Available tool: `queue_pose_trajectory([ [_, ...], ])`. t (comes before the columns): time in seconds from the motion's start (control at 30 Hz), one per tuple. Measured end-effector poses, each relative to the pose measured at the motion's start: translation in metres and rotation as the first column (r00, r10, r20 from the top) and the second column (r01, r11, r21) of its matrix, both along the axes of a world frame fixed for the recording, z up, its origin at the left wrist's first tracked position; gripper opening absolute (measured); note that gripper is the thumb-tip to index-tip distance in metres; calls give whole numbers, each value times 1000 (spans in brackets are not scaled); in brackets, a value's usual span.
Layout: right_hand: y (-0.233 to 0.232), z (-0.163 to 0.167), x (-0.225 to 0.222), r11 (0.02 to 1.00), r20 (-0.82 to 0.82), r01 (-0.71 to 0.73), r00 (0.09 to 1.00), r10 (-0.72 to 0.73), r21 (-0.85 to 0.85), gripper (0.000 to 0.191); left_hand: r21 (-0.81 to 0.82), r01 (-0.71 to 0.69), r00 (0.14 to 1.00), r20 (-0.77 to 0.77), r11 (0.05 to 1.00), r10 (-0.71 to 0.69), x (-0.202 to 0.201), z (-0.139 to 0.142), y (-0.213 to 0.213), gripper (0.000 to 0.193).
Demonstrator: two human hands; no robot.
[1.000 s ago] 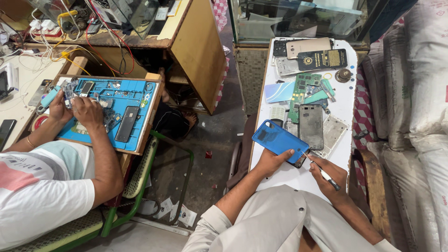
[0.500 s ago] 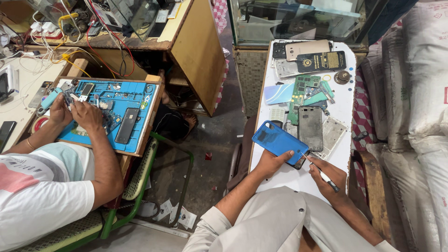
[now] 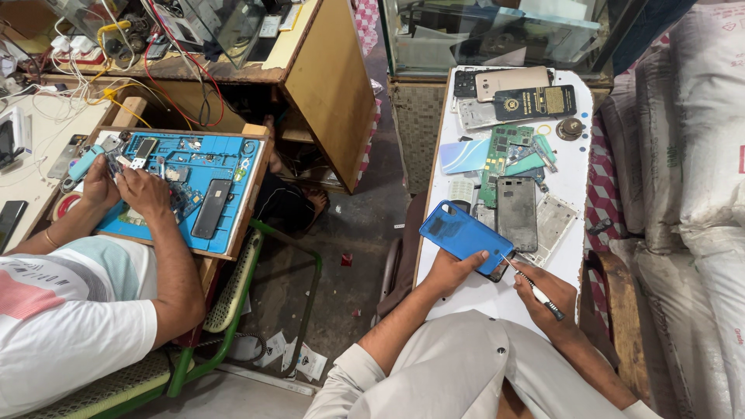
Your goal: The person sits at a workbench and uses a screwdriver to unscrew and pry at the back of a blue smartphone, working on the phone's rear casing among other disassembled phones and parts on the table. A coworker at an adjacent bench repairs phone motherboards throughout the clip.
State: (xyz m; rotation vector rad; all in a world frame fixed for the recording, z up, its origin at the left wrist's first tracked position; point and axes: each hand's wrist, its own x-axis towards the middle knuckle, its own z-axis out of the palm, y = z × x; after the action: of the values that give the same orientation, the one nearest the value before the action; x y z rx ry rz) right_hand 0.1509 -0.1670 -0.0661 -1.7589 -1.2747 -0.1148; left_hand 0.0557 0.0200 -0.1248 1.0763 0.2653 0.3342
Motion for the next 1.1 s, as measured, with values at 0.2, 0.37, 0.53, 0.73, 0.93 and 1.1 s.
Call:
queue_pose_trajectory([
  [0.2, 1, -1, 1, 1000, 41, -6, 999, 6, 14, 22, 52, -35, 999, -19, 998, 36, 2, -3, 0, 23],
  [0.37, 1, 1, 1, 999, 101, -12, 995, 8, 41, 20, 23, -30, 1000, -2, 999, 30, 3, -4, 0, 22],
  [0.53, 0, 2, -1, 1000, -7, 8, 1000, -8, -12, 24, 40, -34, 999, 13, 999, 33, 2, -3, -1, 21],
  [0.73, 0, 2, -2, 1000, -44, 18, 999, -18, 5, 25, 54, -5, 1000, 24, 999, 4, 1, -2, 0, 19],
  [0.93, 0, 2, -2, 1000, -49, 12, 999, -12, 6, 25, 75, -23, 1000, 1, 997, 23, 3, -4, 0, 20],
  [1.1, 0, 1, -1, 1000, -25, 18, 1000, -18, 1, 25, 99, -35, 998, -40, 994, 39, 3, -4, 0, 23],
])
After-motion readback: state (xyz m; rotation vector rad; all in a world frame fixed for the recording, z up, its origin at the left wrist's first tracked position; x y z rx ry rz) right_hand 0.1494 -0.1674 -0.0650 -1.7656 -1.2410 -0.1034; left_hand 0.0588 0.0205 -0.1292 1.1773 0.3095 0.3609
